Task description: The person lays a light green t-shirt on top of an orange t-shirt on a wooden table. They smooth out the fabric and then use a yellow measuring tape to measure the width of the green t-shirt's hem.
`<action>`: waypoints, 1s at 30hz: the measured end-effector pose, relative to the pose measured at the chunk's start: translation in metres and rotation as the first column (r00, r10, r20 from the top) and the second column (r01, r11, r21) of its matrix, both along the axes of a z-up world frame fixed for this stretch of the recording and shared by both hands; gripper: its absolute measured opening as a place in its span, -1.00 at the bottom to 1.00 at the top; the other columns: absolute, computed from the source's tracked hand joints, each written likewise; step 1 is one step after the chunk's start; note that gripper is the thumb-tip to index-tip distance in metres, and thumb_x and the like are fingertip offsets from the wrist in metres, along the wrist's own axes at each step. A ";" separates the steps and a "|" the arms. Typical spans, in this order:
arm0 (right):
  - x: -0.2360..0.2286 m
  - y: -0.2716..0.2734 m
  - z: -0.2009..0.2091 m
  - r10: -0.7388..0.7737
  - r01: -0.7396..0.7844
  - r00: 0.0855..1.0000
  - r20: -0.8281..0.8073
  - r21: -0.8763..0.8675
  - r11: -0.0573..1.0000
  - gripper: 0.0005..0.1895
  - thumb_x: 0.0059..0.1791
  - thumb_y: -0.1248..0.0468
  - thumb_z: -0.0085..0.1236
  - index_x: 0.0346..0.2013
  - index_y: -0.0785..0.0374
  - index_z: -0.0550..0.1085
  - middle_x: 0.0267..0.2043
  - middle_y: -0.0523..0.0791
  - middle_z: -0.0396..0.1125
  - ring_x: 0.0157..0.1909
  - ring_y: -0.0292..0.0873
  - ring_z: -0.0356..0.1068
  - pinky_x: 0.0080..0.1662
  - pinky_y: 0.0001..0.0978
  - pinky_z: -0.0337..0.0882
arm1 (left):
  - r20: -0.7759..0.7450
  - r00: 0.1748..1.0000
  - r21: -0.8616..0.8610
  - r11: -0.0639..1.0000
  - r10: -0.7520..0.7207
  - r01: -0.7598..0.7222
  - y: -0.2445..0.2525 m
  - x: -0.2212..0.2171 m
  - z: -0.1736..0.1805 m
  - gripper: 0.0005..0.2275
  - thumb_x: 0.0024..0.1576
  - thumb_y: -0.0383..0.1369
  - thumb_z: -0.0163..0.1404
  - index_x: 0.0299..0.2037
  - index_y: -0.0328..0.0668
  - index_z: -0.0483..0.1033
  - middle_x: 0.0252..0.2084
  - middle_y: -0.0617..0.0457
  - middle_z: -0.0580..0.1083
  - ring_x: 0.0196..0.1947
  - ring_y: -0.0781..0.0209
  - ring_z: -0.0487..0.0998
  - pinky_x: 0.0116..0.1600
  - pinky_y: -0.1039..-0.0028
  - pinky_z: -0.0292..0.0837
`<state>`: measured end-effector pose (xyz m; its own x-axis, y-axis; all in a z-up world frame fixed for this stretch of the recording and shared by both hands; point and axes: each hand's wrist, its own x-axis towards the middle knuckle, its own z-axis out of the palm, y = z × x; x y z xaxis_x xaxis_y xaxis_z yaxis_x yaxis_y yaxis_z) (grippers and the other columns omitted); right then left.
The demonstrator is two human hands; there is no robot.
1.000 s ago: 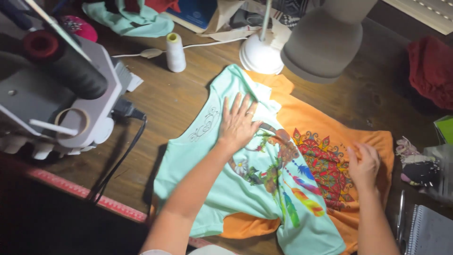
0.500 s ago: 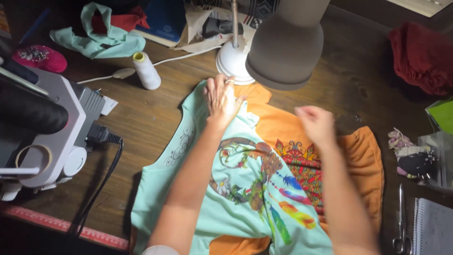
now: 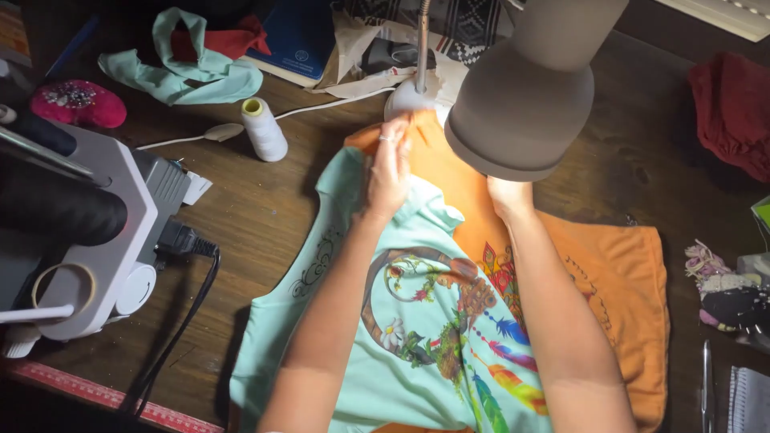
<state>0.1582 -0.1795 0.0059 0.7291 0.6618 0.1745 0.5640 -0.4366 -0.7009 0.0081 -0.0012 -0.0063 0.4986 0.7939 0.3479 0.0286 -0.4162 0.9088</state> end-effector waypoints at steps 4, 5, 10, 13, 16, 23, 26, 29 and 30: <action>-0.010 -0.035 0.006 0.028 -0.030 0.999 0.017 0.124 0.992 -0.67 0.12 0.23 0.19 0.19 0.13 0.52 0.21 -0.08 0.42 0.25 0.00 0.38 0.24 0.06 0.36 | -0.464 0.869 0.090 0.966 -0.175 0.242 -0.014 -0.038 0.040 -0.29 0.29 -0.39 -0.02 0.55 -0.30 -0.23 0.50 -0.47 0.07 0.53 -0.32 0.07 0.51 -0.21 -0.09; -0.022 -0.057 0.016 0.066 -0.067 0.993 0.099 0.013 0.998 -0.68 0.14 0.23 0.10 0.19 0.20 0.50 0.27 0.01 0.37 0.29 0.13 0.32 0.28 0.13 0.30 | -0.585 0.790 0.112 0.946 -0.184 0.304 -0.012 -0.038 0.035 -0.36 0.30 -0.30 -0.05 0.54 -0.23 -0.10 0.51 -0.41 0.09 0.54 -0.25 0.04 0.53 -0.19 -0.24; -0.018 -0.155 -0.010 0.063 -0.055 0.864 0.500 -0.030 0.998 -0.73 0.17 0.31 0.08 0.15 0.27 0.56 0.32 0.18 0.34 0.38 0.23 0.26 0.34 0.02 0.25 | -0.749 0.627 0.113 0.891 -0.214 0.440 -0.004 -0.049 0.058 -0.19 -0.04 0.03 0.28 0.44 0.06 0.26 0.51 -0.20 0.16 0.59 -0.20 -0.16 0.50 -0.24 -0.56; -0.044 -0.162 0.001 -0.015 -0.028 0.869 0.494 0.079 0.997 -0.74 0.17 0.32 0.14 0.11 0.38 0.55 0.09 0.15 0.45 0.17 0.21 0.43 0.18 0.00 0.41 | -0.789 0.571 0.080 0.884 -0.226 0.460 -0.001 -0.045 0.041 -0.27 -0.30 0.02 0.42 0.16 0.11 0.54 0.47 -0.09 0.23 0.58 -0.21 -0.19 0.50 -0.29 -0.59; -0.102 -0.128 0.029 -0.047 0.051 0.983 0.176 -0.018 0.999 -0.79 0.06 0.15 0.27 -0.08 0.16 0.63 -0.25 -0.04 0.48 -0.13 0.00 0.51 -0.13 -0.21 0.50 | -0.728 0.659 0.142 0.898 -0.190 0.416 0.005 -0.030 0.002 -0.80 -0.04 -0.17 0.31 -0.26 0.11 0.65 0.10 0.14 0.46 0.48 -0.09 0.14 0.53 -0.26 -0.33; -0.125 -0.129 0.081 0.289 -0.451 0.697 -0.656 -0.087 0.888 -0.80 -0.08 0.15 0.38 -0.44 0.22 0.61 -0.49 -0.16 0.44 -0.35 -0.21 0.38 -0.25 -0.24 0.38 | -0.378 0.913 0.387 0.869 -0.154 0.308 0.011 -0.039 0.017 -0.86 0.20 -0.18 0.04 -0.18 0.04 0.43 -0.30 0.13 0.56 -0.12 0.06 0.63 0.09 0.12 0.36; -0.104 -0.195 0.080 0.281 -0.491 0.445 -0.850 0.031 0.871 -0.74 -0.19 0.23 0.51 -0.51 0.31 0.55 -0.57 -0.22 0.36 -0.48 -0.30 0.29 -0.42 -0.43 0.28 | -0.247 0.969 0.524 0.845 0.030 0.108 0.007 -0.039 0.029 -0.86 0.23 -0.20 0.02 -0.19 0.00 0.39 -0.33 0.06 0.53 -0.16 -0.03 0.54 -0.07 0.14 0.30; -0.080 -0.262 0.081 0.153 -0.458 0.361 -0.920 -0.032 0.888 -0.52 -0.26 0.21 0.58 -0.19 0.44 0.59 -0.29 -0.11 0.54 -0.28 -0.22 0.46 -0.26 -0.38 0.46 | -0.063 0.979 0.565 0.816 0.196 -0.127 -0.006 -0.040 0.052 -0.91 0.24 -0.27 0.04 -0.22 -0.01 0.43 -0.23 0.03 0.47 -0.19 -0.09 0.42 -0.12 0.16 0.27; -0.075 -0.283 0.083 0.131 -0.441 0.418 -0.899 -0.075 0.894 -0.34 -0.29 0.22 0.62 0.03 0.48 0.65 -0.06 -0.05 0.70 -0.10 -0.17 0.60 -0.08 -0.28 0.65 | 0.047 0.968 0.534 0.813 0.246 -0.233 -0.012 -0.041 0.060 -0.96 0.23 -0.32 0.07 -0.22 0.00 0.51 -0.14 0.05 0.44 -0.23 -0.10 0.39 -0.11 0.15 0.32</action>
<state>0.0833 -0.4626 0.0892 0.1516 0.7620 -0.6295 -0.1285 -0.6163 -0.7770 -0.0329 -0.0127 0.0538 0.3303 0.5845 0.7411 0.2094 -0.8110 0.5463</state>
